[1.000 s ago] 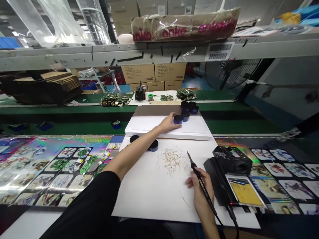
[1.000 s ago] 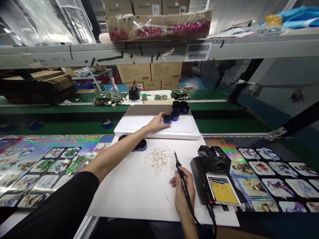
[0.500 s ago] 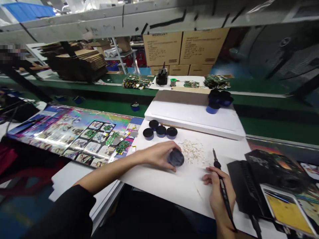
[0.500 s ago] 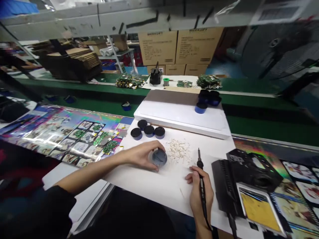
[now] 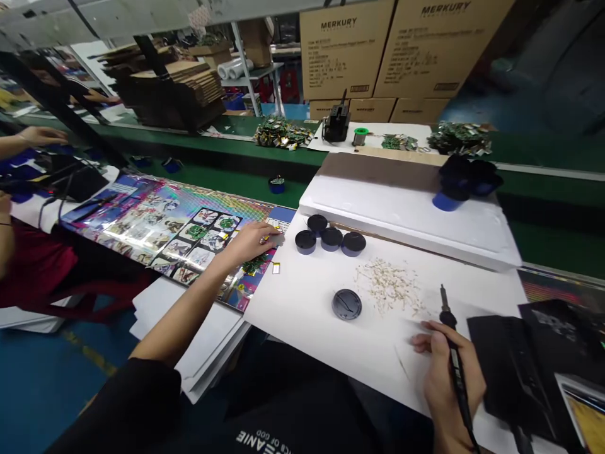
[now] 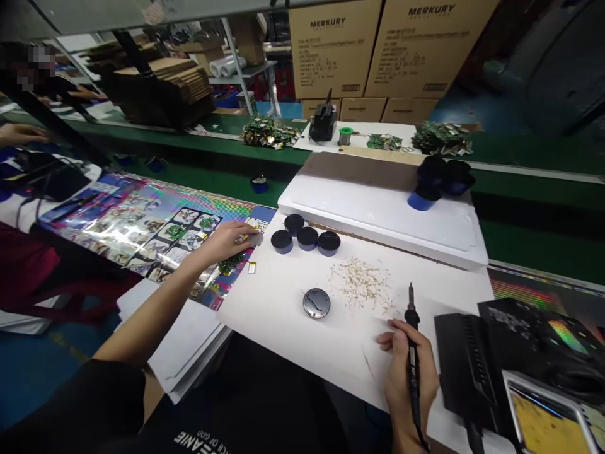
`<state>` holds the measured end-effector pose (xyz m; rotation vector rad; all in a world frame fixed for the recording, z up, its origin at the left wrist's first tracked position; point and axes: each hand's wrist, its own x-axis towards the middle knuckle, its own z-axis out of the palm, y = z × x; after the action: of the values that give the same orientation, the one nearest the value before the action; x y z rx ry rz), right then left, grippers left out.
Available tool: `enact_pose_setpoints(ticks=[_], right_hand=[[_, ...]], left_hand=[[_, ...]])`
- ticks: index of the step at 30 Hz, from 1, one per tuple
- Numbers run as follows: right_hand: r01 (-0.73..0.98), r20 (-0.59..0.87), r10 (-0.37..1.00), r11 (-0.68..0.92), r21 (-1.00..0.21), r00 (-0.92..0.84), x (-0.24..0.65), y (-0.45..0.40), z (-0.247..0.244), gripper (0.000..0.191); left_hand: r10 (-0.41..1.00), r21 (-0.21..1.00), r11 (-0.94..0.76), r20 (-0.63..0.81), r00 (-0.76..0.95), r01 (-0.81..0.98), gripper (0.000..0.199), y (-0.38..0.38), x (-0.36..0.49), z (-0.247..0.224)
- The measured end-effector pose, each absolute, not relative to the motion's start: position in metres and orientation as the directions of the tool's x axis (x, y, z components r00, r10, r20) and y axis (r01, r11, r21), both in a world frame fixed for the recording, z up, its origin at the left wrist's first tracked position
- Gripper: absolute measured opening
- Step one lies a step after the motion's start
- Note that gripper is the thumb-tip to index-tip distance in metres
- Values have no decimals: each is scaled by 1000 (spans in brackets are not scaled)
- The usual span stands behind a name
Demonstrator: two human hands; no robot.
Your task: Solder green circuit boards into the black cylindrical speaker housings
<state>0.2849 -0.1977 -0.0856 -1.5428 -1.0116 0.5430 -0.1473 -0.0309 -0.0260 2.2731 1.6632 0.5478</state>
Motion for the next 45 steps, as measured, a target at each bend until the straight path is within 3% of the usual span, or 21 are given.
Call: enact_pose_setpoints(ticks=[3, 6, 10, 13, 15, 18, 23, 28, 32, 36, 38, 41, 45], right_hand=[[292, 230, 807, 75, -953, 543, 283, -197, -86, 33], [289, 295, 769, 150, -946, 567, 278, -198, -83, 31], [319, 436, 765, 312, -895, 474, 260, -202, -70, 24], [404, 563, 762, 427, -809, 321, 239, -203, -55, 20], [410, 618, 770, 519, -750, 157, 225, -203, -45, 43], [412, 670, 742, 611, -677, 1, 208, -201, -34, 68], [448, 714, 700, 629, -635, 29, 207, -200, -30, 75], [412, 688, 726, 631, -658, -13, 216, -211, -34, 78], [313, 608, 793, 572, -758, 24, 220, -221, -43, 73], [257, 540, 829, 496, -829, 142, 233, -223, -52, 67], [249, 527, 828, 479, -842, 189, 240, -221, -56, 63], [277, 516, 827, 454, -847, 223, 248, -217, -60, 58], [299, 512, 828, 441, -846, 229, 250, -215, -65, 55]], left_hand=[[938, 403, -347, 121, 326, 847, 39, -19, -155, -30], [940, 416, -315, 263, 218, 853, 39, -28, -154, -19], [912, 617, -263, 409, -18, 742, 31, -66, -127, 5], [961, 864, -251, 277, 6, 437, 31, -98, -81, 9], [983, 961, -177, 161, 91, 213, 33, -117, -43, 4], [976, 999, -46, 42, 212, 13, 32, -140, 6, -5], [970, 993, -34, 60, 237, -114, 27, -157, 39, -8], [945, 998, -23, 42, 324, -63, 25, -163, 40, -12], [922, 994, -98, 73, 379, 47, 26, -168, 35, -16], [964, 930, -249, 210, 164, 272, 18, -162, 20, -31], [965, 880, -260, 246, 86, 398, 30, -157, 17, -44], [962, 821, -273, 233, 143, 501, 60, -153, 24, -60], [961, 810, -267, 183, 207, 522, 64, -150, 36, -67]])
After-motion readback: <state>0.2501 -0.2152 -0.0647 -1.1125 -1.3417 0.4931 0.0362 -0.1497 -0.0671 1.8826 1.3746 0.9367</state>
